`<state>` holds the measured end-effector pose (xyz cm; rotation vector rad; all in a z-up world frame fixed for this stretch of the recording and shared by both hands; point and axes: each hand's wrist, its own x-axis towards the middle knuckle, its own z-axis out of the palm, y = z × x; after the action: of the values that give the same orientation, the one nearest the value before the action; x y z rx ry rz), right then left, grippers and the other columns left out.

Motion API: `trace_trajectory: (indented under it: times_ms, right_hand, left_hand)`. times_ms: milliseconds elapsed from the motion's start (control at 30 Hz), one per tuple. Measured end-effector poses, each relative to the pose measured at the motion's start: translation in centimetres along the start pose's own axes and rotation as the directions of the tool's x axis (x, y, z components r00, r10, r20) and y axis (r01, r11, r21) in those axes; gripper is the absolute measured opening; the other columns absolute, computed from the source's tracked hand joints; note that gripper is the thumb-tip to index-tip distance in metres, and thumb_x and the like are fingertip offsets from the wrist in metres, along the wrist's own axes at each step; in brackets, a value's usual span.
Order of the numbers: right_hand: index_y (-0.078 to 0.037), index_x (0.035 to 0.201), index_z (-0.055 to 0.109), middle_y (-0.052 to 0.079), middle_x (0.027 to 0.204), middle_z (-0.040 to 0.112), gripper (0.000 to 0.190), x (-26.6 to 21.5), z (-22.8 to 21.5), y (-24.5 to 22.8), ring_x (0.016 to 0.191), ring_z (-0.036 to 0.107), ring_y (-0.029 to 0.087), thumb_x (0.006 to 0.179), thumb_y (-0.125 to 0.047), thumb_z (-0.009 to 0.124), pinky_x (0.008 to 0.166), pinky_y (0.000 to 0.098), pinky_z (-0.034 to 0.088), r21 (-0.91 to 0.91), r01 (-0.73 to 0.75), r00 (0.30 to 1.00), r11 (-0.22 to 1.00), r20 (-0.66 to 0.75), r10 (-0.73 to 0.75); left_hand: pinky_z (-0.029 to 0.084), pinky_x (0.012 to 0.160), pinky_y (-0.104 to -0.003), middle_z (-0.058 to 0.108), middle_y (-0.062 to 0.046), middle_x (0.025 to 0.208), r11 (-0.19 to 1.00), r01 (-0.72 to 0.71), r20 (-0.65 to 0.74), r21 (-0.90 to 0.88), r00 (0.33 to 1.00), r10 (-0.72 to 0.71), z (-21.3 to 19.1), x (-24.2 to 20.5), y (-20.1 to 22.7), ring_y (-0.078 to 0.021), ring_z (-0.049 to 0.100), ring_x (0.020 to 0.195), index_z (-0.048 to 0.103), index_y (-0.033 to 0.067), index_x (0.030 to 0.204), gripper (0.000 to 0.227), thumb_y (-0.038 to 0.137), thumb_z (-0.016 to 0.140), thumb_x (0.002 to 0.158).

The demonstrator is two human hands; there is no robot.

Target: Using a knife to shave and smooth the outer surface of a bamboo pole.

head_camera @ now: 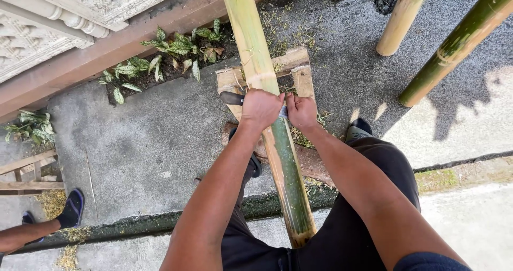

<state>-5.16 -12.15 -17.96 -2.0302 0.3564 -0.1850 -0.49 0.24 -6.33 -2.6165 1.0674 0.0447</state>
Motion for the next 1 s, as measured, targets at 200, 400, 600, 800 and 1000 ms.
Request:
trace_trajectory:
  times_ms: [200,400,600,800,1000]
  right_hand:
    - [-0.003,0.060,0.064,0.021,0.058,0.058,0.050,-1.3,-0.6,0.5,0.052,0.059,0.041,0.102,-0.030,0.056,0.052,0.0494,0.045,0.014,0.073,0.997,0.997,-0.024,-0.073]
    - [-0.002,0.059,0.062,0.021,0.059,0.058,0.050,-2.5,-0.7,1.1,0.051,0.058,0.041,0.102,-0.027,0.056,0.052,0.0491,0.046,0.032,0.089,0.996,0.996,0.000,-0.089]
    - [-0.004,0.061,0.063,0.020,0.059,0.060,0.047,-4.4,-1.5,1.5,0.052,0.059,0.041,0.102,-0.026,0.055,0.051,0.0486,0.046,0.031,0.192,0.981,0.981,-0.012,-0.192]
    - [-0.004,0.059,0.062,0.021,0.056,0.057,0.049,-6.5,-2.1,2.2,0.048,0.057,0.041,0.102,-0.027,0.057,0.048,0.0484,0.044,-0.025,0.131,0.991,0.991,0.010,-0.130]
    - [-0.004,0.060,0.060,0.021,0.059,0.058,0.047,-8.3,-2.6,2.6,0.050,0.058,0.040,0.102,-0.024,0.056,0.049,0.0477,0.044,-0.010,0.240,0.971,0.971,-0.015,-0.240]
  left_hand:
    - [0.051,0.058,-0.039,0.069,-0.001,0.059,0.999,0.039,0.051,-0.021,0.998,-0.037,0.0,-1.3,1.2,-0.0216,0.068,0.057,0.069,0.0190,0.061,0.058,0.041,0.044,0.108]
    - [0.051,0.059,-0.040,0.069,-0.002,0.061,0.998,0.047,0.078,-0.034,0.996,-0.044,0.1,-2.5,2.2,-0.0225,0.068,0.058,0.070,0.0189,0.062,0.057,0.041,0.044,0.108]
    - [0.051,0.059,-0.040,0.068,-0.003,0.060,0.998,0.057,-0.039,-0.037,0.998,-0.059,1.4,-4.3,3.9,-0.0241,0.068,0.059,0.069,0.0183,0.062,0.053,0.039,0.047,0.106]
    - [0.049,0.058,-0.040,0.066,-0.003,0.057,0.996,0.072,-0.016,-0.055,0.997,-0.073,0.8,-6.2,5.5,-0.0229,0.065,0.055,0.068,0.0177,0.060,0.055,0.038,0.047,0.107]
    - [0.048,0.058,-0.039,0.066,-0.003,0.057,0.997,0.065,-0.058,-0.035,0.996,-0.067,1.2,-7.6,6.7,-0.0228,0.065,0.056,0.067,0.0175,0.058,0.057,0.039,0.047,0.107]
